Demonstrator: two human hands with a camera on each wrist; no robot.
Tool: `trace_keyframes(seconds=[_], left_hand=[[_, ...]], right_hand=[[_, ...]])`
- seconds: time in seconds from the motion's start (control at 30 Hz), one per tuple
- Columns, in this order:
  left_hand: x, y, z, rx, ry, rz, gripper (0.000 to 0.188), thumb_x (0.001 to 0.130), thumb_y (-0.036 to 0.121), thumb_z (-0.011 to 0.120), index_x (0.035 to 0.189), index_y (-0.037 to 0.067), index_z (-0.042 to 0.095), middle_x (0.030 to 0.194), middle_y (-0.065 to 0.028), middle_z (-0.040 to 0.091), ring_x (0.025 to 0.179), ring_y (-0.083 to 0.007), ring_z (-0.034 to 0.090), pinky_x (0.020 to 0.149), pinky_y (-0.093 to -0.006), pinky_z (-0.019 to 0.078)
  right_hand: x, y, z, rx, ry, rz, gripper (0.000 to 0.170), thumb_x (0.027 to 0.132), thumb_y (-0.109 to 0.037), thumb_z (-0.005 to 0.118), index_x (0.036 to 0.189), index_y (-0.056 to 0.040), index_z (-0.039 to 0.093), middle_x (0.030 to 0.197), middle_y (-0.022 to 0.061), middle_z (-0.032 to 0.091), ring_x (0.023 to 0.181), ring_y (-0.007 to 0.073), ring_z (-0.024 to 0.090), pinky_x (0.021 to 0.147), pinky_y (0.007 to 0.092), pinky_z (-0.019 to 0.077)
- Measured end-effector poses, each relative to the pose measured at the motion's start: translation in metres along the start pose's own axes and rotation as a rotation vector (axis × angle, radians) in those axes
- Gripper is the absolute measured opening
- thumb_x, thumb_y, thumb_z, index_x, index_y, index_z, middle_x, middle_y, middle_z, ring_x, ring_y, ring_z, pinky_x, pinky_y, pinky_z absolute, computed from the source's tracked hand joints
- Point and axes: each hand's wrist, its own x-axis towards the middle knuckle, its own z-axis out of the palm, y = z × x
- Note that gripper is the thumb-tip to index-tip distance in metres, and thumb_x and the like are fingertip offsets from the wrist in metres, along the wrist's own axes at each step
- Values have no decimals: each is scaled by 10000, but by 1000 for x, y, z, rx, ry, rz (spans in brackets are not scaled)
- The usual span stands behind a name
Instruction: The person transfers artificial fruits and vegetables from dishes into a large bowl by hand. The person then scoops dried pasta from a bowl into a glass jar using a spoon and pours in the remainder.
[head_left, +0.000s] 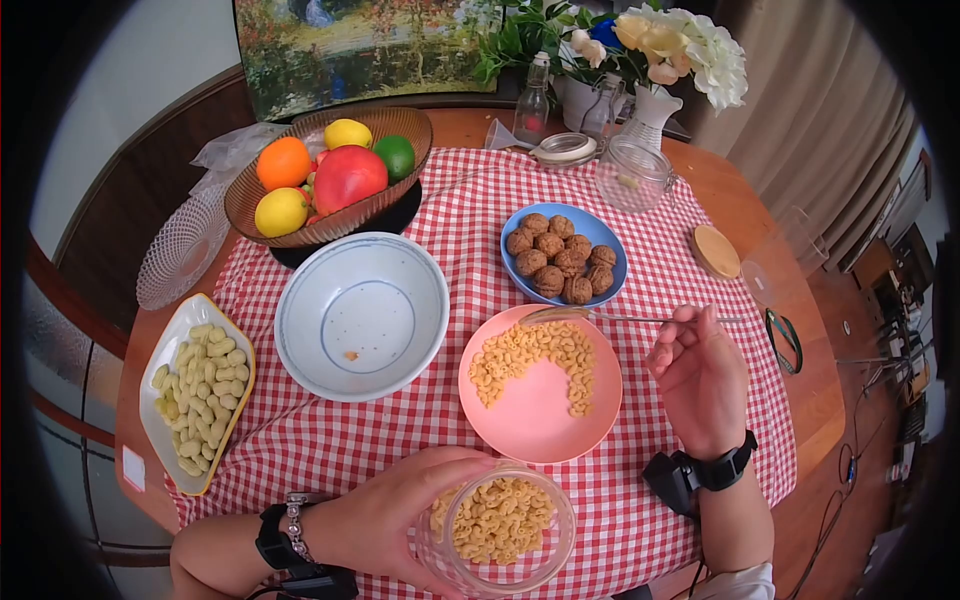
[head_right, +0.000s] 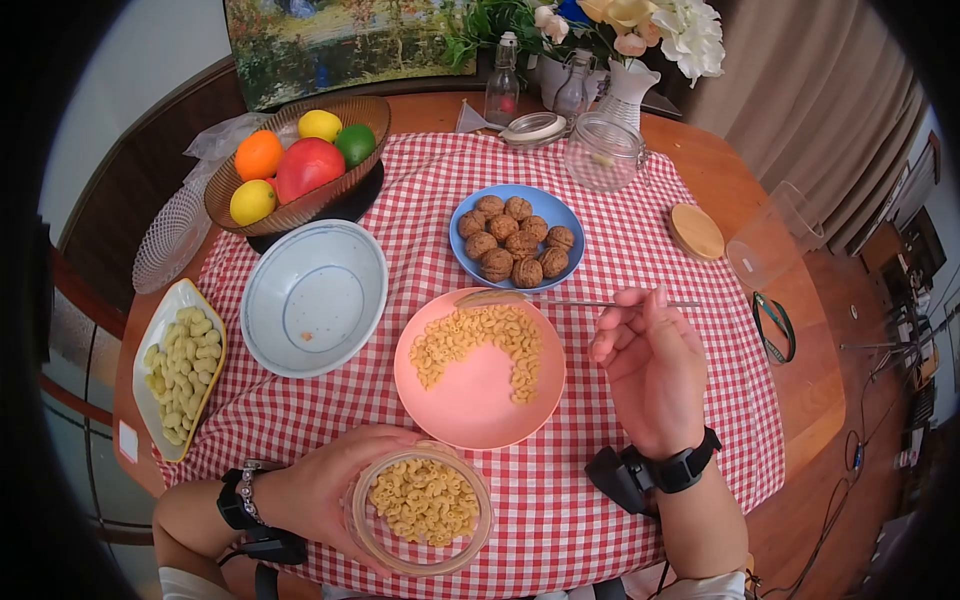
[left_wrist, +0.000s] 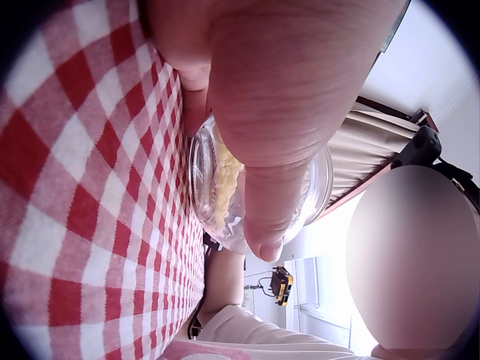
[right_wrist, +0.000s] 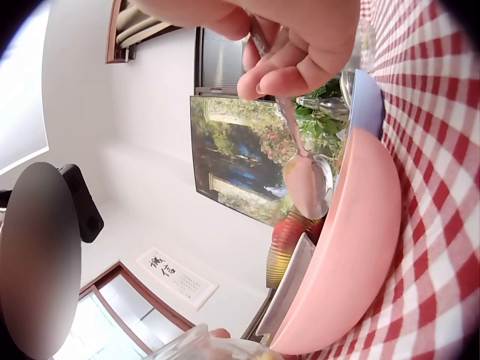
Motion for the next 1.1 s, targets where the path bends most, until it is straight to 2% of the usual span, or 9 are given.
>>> trace_keyframes(seconds=[0.27, 0.47, 0.53, 0.77, 0.83, 0.97, 1.03, 1.1], left_hand=[[1, 1, -1, -7, -9, -8, 1226, 506, 447, 973, 1466, 45, 326, 1417, -139, 429, 1308, -276, 459, 1079, -407, 395], [1, 0, 0, -9, 1, 5, 1226, 504, 439, 976, 1466, 43, 327, 1416, -139, 433, 1310, -276, 457, 1078, -405, 395], [1, 1, -1, 2, -3, 2, 1224, 506, 429, 978, 1465, 39, 326, 1415, -141, 434, 1308, -275, 461, 1076, -402, 399], [2, 3, -2, 19, -7, 7, 1223, 505, 416, 981, 1463, 29, 326, 1421, -146, 430, 1299, -273, 474, 1067, -396, 415], [2, 3, -2, 19, -7, 5, 1222, 506, 414, 981, 1463, 27, 326, 1421, -146, 430, 1299, -270, 473, 1066, -395, 416], [0, 2, 0, 11, 2, 6, 1223, 506, 413, 981, 1463, 27, 326, 1419, -147, 432, 1298, -267, 474, 1066, -392, 416], [-2, 1, 2, -13, 27, 5, 1223, 504, 412, 982, 1463, 26, 328, 1417, -148, 434, 1299, -266, 473, 1069, -391, 414], [-1, 1, 0, -4, 17, 3, 1227, 502, 417, 982, 1463, 25, 327, 1418, -149, 434, 1300, -267, 472, 1070, -392, 412]], right_hand=[[2, 2, -2, 4, -18, 65, 330, 1061, -286, 416, 1071, -4, 589, 919, 91, 658, 764, 172, 626, 754, 303, 510], [3, 8, -3, -35, -24, 167, 325, 1059, -259, 418, 1103, 15, 586, 966, 116, 677, 796, 180, 636, 796, 321, 521], [4, 10, -4, -2, -20, 243, 330, 1059, -254, 416, 1107, 22, 590, 966, 124, 682, 778, 177, 635, 779, 321, 524], [7, 11, -5, 6, -24, 288, 332, 1061, -244, 411, 1060, 23, 607, 908, 112, 682, 723, 163, 624, 711, 305, 516], [7, 12, -7, -12, -14, 308, 347, 1059, -281, 418, 1013, 5, 608, 865, 96, 668, 688, 166, 593, 683, 307, 485], [5, 11, -10, 72, 13, 289, 363, 1052, -327, 425, 975, -20, 601, 810, 78, 636, 658, 174, 556, 671, 317, 454], [5, 7, -9, 82, 118, 165, 365, 1048, -352, 425, 976, -35, 590, 770, 63, 602, 644, 182, 531, 673, 329, 441], [5, 6, -11, 74, 95, 130, 349, 1051, -336, 418, 995, -33, 581, 796, 67, 601, 678, 177, 545, 691, 322, 455]])
